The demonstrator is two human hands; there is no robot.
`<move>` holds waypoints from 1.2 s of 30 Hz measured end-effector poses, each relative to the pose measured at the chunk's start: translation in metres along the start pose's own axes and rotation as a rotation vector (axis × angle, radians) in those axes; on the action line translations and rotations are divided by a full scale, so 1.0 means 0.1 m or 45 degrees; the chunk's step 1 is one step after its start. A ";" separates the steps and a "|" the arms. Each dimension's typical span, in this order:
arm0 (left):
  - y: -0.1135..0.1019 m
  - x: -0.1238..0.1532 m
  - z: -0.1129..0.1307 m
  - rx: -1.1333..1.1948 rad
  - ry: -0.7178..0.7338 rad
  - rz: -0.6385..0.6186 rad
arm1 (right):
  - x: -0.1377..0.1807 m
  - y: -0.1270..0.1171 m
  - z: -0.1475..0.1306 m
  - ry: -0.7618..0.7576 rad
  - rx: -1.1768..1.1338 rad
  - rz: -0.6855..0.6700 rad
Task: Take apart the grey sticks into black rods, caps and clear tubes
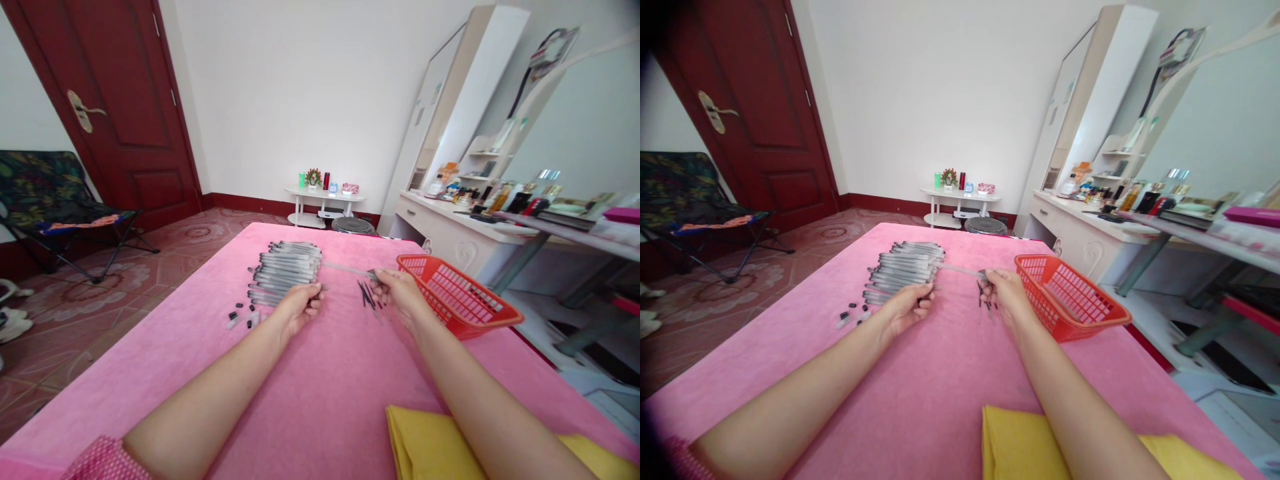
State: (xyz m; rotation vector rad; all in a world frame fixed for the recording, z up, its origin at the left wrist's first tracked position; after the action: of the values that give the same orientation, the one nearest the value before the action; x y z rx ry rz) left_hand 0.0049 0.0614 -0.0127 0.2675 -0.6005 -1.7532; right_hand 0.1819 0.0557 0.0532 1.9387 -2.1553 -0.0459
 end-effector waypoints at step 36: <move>-0.03 0.07 0.49 -0.062 0.471 0.175 | 0.51 0.82 0.09 -0.481 1.236 -0.094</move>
State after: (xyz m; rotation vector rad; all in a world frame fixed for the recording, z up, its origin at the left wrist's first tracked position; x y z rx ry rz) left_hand -0.0228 0.0675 0.0281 0.4920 -0.3003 -1.5332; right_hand 0.0958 0.0140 0.0674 2.6614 -2.6229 0.8317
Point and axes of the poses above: each hand's wrist, its own x-axis away from the middle knuckle, its own y-axis out of the palm, z = x × y, the point moved 10 cm from there along -x, towards the middle knuckle, and after that the axes turned 10 degrees about y, right-handed, at the moved point
